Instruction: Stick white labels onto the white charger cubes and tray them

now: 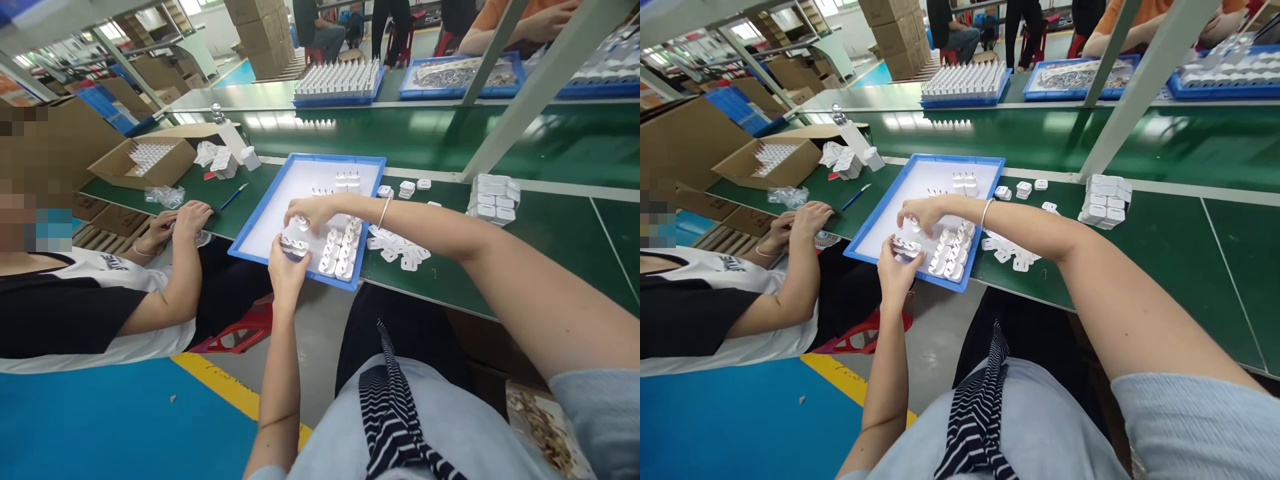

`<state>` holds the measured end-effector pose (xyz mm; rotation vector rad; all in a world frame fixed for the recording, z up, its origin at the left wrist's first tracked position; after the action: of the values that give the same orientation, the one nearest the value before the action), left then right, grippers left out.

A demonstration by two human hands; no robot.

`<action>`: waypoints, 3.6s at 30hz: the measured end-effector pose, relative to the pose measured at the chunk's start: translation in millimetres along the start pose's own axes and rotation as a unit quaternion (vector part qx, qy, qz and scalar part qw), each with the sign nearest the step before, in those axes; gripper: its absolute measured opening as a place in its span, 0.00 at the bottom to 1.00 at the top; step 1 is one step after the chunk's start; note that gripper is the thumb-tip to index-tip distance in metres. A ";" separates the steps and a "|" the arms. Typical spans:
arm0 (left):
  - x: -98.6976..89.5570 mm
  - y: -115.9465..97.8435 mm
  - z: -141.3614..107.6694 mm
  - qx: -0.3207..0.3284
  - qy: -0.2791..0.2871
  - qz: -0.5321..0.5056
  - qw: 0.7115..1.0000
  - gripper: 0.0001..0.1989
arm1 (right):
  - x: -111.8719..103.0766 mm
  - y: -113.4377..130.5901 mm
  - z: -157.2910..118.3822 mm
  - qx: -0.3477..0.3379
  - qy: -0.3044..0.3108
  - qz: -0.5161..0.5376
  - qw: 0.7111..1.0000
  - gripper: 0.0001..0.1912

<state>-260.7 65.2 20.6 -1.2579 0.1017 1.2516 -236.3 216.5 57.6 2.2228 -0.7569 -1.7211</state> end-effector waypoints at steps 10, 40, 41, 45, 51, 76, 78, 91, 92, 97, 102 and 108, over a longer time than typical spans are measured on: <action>-8.0 -3.0 -8.4 0.046 0.204 -0.147 0.967 0.51 | 12.9 3.6 -9.4 -0.031 0.159 0.101 0.982 0.39; 21.1 10.1 15.7 -0.064 0.133 -0.257 0.955 0.39 | -31.8 -79.2 -5.7 0.231 -0.061 0.073 0.968 0.35; 20.1 10.8 17.2 -0.063 0.137 -0.250 0.956 0.39 | -29.1 -80.8 -5.8 0.231 -0.054 0.075 0.968 0.34; 13.0 9.2 33.7 -0.039 0.138 -0.214 0.966 0.40 | -23.7 -78.8 -16.7 0.228 -0.024 0.066 0.971 0.33; 22.4 -22.5 57.4 0.037 0.226 -0.166 0.959 0.42 | -9.9 -54.2 -35.7 0.217 0.024 0.023 0.976 0.30; 61.3 -23.3 98.6 0.015 0.407 -0.175 0.896 0.41 | -16.5 -64.6 -69.6 0.200 -0.009 0.089 0.976 0.12; 62.4 -24.3 99.2 0.020 0.405 -0.174 0.897 0.40 | -21.3 -66.0 -68.5 0.207 -0.026 0.082 0.975 0.11; 93.0 -52.4 106.1 0.032 0.482 -0.203 0.852 0.29 | -58.1 -147.2 -55.5 0.294 -0.233 0.037 0.926 0.36; 94.5 -53.0 106.3 0.028 0.490 -0.206 0.847 0.28 | -55.0 -149.4 -51.0 0.291 -0.220 0.036 0.930 0.34; 87.5 -48.8 106.5 0.017 0.484 -0.236 0.843 0.27 | -53.0 -154.6 -40.3 0.305 -0.213 0.027 0.928 0.34; 66.8 -14.8 113.3 -0.008 0.372 -0.252 0.893 0.36 | -55.2 -151.5 -36.8 0.333 -0.218 0.032 0.917 0.32; 55.3 19.5 112.0 -0.037 0.267 -0.268 0.925 0.38 | -44.0 -111.9 -18.6 0.285 -0.163 0.058 0.943 0.31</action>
<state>-314.0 179.7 15.7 -1.5376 0.0931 0.4287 -197.7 331.3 46.0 2.1655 -1.6093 -2.0270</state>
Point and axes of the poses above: each hand's wrist, its own z-axis towards the middle knuckle, its own x-axis out of the palm, y = z × x, the point moved 7 cm from there along z, towards the middle knuckle, and after that the axes turned 15 degrees about x, right-handed, at the moved point
